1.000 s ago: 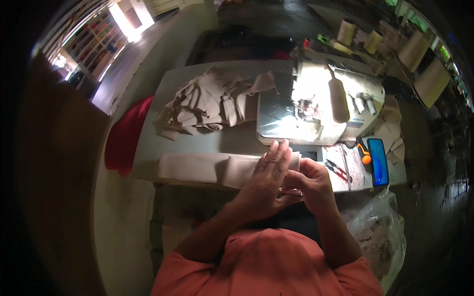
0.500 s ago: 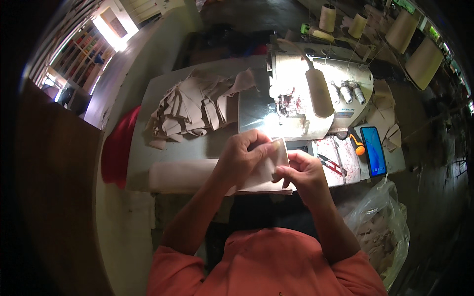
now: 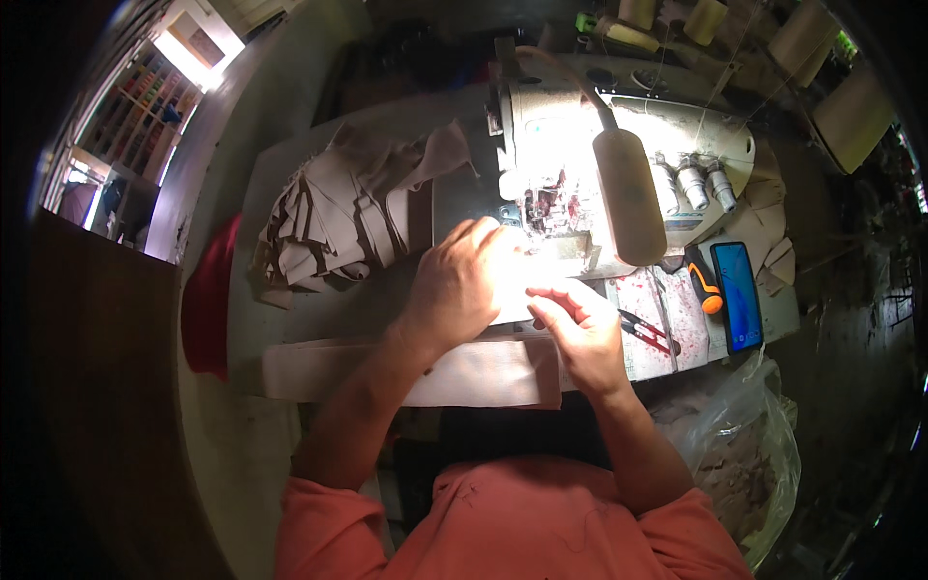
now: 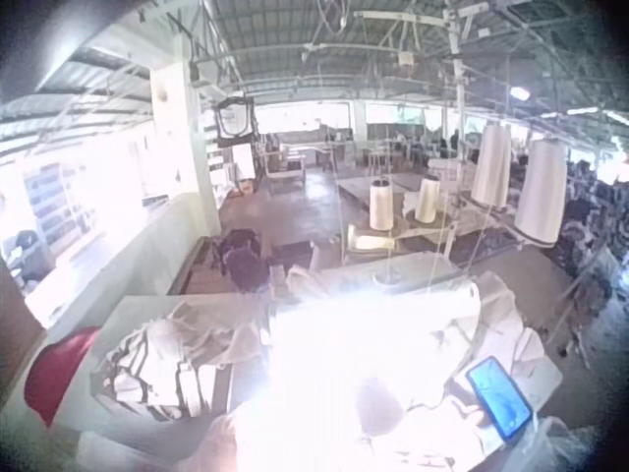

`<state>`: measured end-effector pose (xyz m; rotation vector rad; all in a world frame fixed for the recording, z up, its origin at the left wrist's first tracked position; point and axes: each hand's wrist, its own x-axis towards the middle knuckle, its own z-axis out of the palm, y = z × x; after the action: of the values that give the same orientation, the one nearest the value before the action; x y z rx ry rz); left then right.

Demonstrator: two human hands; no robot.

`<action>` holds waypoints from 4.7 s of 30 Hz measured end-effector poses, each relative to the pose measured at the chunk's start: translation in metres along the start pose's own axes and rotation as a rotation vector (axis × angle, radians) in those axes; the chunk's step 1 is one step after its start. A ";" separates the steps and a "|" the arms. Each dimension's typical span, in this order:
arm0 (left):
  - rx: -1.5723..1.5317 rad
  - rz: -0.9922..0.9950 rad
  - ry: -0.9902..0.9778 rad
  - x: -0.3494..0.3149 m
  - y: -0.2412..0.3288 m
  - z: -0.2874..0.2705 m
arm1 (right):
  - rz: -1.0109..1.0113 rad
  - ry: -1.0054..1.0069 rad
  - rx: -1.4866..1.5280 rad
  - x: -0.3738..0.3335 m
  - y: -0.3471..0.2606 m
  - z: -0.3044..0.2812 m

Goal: The person repeatedly folds light-colored fabric strips by hand on a worktable in front of a sewing machine. They pick up each strip, fold it, and place it on a growing pile to the left of the sewing machine.

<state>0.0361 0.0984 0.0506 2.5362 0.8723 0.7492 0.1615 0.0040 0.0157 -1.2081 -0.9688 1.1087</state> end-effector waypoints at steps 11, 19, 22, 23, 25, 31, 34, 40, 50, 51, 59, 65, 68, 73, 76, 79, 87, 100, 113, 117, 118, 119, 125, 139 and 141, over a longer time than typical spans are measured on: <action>0.145 0.108 0.059 -0.018 -0.005 0.011 | 0.065 0.011 0.017 0.007 -0.003 0.002; 0.301 0.321 0.160 0.041 -0.065 0.007 | -0.009 0.123 0.051 -0.036 0.000 -0.021; 0.441 0.437 0.265 0.053 -0.090 -0.001 | -0.029 0.097 0.046 -0.050 -0.005 -0.021; 0.525 0.304 0.268 0.046 -0.095 0.000 | -0.031 0.101 0.044 -0.054 -0.006 -0.021; 0.340 0.096 0.394 0.030 -0.058 -0.008 | -0.021 0.141 -0.009 -0.058 -0.005 -0.032; 0.311 -0.105 0.035 -0.103 0.059 0.046 | 0.007 0.144 -0.050 -0.066 -0.006 -0.036; 0.152 -0.152 0.086 -0.103 0.056 0.047 | 0.002 0.134 -0.073 -0.069 -0.015 -0.034; -0.195 -0.147 0.298 -0.107 0.050 0.038 | 0.184 -0.150 -0.317 -0.048 -0.020 -0.007; -1.763 -0.538 1.168 -0.181 -0.017 -0.057 | 0.082 0.065 0.132 -0.057 -0.050 0.023; -1.688 -0.499 1.229 -0.196 -0.040 -0.074 | 0.136 0.038 0.192 -0.057 -0.046 0.017; -0.397 -0.220 0.475 -0.129 0.038 -0.036 | 0.302 -0.114 0.310 -0.045 -0.044 0.043; -0.312 -0.057 0.036 -0.098 0.074 -0.010 | 0.268 -0.238 0.322 -0.055 -0.042 0.017; -0.912 -0.280 -0.100 -0.091 0.052 -0.014 | 0.199 -0.248 0.235 -0.056 -0.040 0.008; -0.879 -0.462 -0.061 -0.068 0.047 -0.026 | 0.208 -0.242 0.222 -0.056 -0.046 0.011; -0.687 -0.464 -0.016 -0.062 0.050 -0.029 | 0.203 -0.242 0.131 -0.057 -0.041 0.007; -0.624 -0.474 0.027 -0.053 0.053 -0.028 | 0.202 -0.206 0.098 -0.054 -0.042 0.007; -0.172 -0.059 0.151 -0.008 0.018 -0.001 | 0.066 -0.085 0.062 -0.005 -0.016 -0.002; -0.013 0.056 0.004 0.004 -0.003 -0.001 | 0.103 0.014 0.068 0.000 -0.001 0.002; 0.017 -0.052 -0.082 0.011 -0.036 0.003 | 0.043 0.083 0.171 -0.012 -0.001 -0.007; 0.288 0.316 0.106 0.043 -0.071 0.005 | 0.055 0.097 0.120 -0.037 -0.001 -0.016; 0.402 0.374 0.235 0.048 -0.088 0.004 | 0.052 0.084 0.114 -0.042 -0.002 -0.016; 0.504 0.441 0.349 0.055 -0.089 0.001 | 0.047 0.092 0.102 -0.047 -0.003 -0.017; 0.165 0.027 0.171 -0.033 -0.002 -0.006 | 0.025 0.180 0.015 -0.063 -0.007 -0.038; -0.192 -0.092 0.288 -0.103 0.048 0.043 | 0.154 -0.178 -0.376 -0.055 -0.013 -0.008; -0.182 -0.122 0.341 -0.116 0.060 0.031 | 0.051 -0.160 -0.312 -0.047 -0.011 0.003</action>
<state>0.0040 -0.0265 0.0124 2.2102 1.0027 1.1851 0.1498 -0.0418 0.0279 -1.4161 -1.2752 1.1352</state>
